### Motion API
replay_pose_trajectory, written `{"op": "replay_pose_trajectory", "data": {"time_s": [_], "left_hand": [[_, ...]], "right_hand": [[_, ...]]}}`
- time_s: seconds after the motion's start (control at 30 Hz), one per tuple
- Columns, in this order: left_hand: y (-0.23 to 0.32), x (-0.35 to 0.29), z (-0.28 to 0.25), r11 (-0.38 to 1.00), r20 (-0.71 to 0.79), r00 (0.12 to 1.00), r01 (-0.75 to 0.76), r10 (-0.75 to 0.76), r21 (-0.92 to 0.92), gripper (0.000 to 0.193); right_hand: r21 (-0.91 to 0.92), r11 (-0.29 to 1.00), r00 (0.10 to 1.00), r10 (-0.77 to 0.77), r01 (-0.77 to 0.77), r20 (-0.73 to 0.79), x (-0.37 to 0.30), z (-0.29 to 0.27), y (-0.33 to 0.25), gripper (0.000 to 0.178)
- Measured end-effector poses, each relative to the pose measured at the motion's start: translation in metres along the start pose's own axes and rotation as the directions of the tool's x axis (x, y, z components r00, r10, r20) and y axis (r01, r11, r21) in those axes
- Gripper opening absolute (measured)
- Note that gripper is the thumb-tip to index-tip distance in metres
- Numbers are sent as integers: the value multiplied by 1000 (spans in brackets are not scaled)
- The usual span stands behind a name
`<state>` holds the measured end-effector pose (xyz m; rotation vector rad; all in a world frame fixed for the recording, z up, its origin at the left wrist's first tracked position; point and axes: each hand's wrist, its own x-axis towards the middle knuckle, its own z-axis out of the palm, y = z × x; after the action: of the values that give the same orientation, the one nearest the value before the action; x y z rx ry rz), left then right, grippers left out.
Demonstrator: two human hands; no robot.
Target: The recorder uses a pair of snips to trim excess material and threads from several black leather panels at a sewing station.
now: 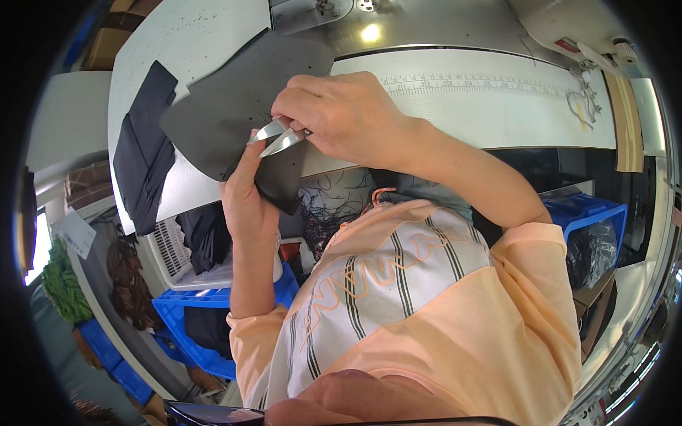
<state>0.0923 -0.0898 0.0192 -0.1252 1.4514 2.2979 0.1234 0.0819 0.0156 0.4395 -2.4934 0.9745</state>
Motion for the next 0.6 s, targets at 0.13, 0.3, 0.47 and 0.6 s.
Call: {"op": "replay_pose_trajectory", "data": {"time_s": [0.13,0.3,0.47,0.6], "left_hand": [[1,0,0,999,-10,1000,9,-9,-44,28],[1,1,-1,1000,7,1000,8,-8,-28,29],[-2,-1,0,1000,-59,998,-4,4,4,28],[2,0,-3,998,-49,997,50,-52,-32,27]], "right_hand": [[368,872,932,361,-322,-39,5,-9,-1,16],[345,925,987,147,-158,58,7,-17,-3,17],[-216,969,987,-90,118,137,10,-9,-6,28],[-64,998,988,-37,27,-153,19,-37,33,21]]}}
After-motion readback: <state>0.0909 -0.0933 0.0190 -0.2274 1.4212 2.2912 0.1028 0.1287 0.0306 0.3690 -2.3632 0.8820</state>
